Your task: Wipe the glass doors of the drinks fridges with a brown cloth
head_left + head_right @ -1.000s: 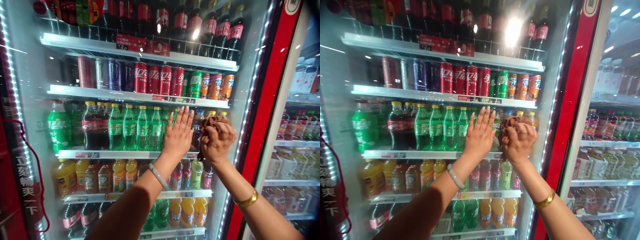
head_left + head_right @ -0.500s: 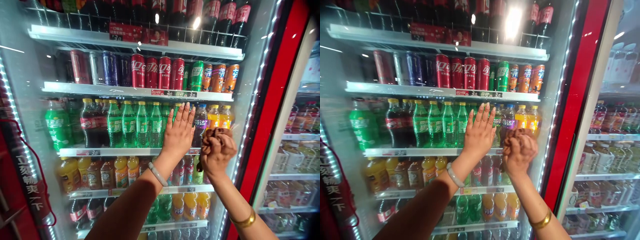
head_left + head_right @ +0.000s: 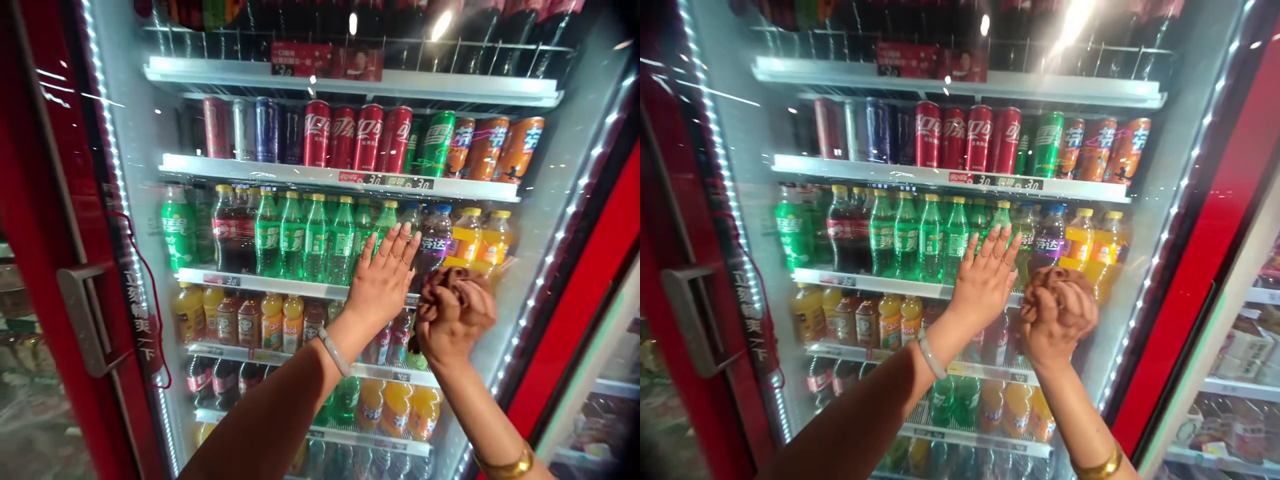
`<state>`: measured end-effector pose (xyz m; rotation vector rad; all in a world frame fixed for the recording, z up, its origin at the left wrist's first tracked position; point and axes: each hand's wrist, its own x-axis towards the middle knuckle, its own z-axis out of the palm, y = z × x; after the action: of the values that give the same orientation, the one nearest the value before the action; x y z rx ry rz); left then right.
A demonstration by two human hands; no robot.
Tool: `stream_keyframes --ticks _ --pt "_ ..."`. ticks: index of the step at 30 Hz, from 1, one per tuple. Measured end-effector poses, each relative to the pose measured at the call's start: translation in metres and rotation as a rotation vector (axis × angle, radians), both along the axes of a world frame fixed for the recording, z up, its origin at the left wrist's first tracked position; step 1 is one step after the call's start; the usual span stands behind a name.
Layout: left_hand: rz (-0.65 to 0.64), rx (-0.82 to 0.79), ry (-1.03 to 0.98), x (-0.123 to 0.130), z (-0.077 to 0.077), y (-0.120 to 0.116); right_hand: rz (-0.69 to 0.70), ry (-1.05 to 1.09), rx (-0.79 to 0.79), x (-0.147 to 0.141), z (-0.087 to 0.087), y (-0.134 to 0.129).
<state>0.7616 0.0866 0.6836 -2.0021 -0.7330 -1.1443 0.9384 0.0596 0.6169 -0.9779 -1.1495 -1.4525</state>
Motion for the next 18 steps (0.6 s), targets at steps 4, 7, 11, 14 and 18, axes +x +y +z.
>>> stream_keyframes --ticks 4,7,11,14,18 --pt "0.01 0.016 -0.002 -0.014 -0.009 0.001 0.115 -0.277 -0.069 -0.002 0.058 0.004" --pt "0.035 0.008 -0.023 -0.032 -0.014 0.002 0.062 -0.151 0.038 0.025 0.089 0.007" --pt "0.099 -0.044 -0.096 -0.06 -0.025 0.002 0.023 0.061 0.101 0.003 0.043 0.007" --pt "0.107 -0.055 -0.093 -0.076 -0.03 0.003 0.12 -0.074 -0.056 -0.057 0.01 0.008" --pt "0.106 -0.061 -0.109 -0.097 -0.022 0.008 0.155 -0.262 -0.087 -0.1 0.053 0.018"
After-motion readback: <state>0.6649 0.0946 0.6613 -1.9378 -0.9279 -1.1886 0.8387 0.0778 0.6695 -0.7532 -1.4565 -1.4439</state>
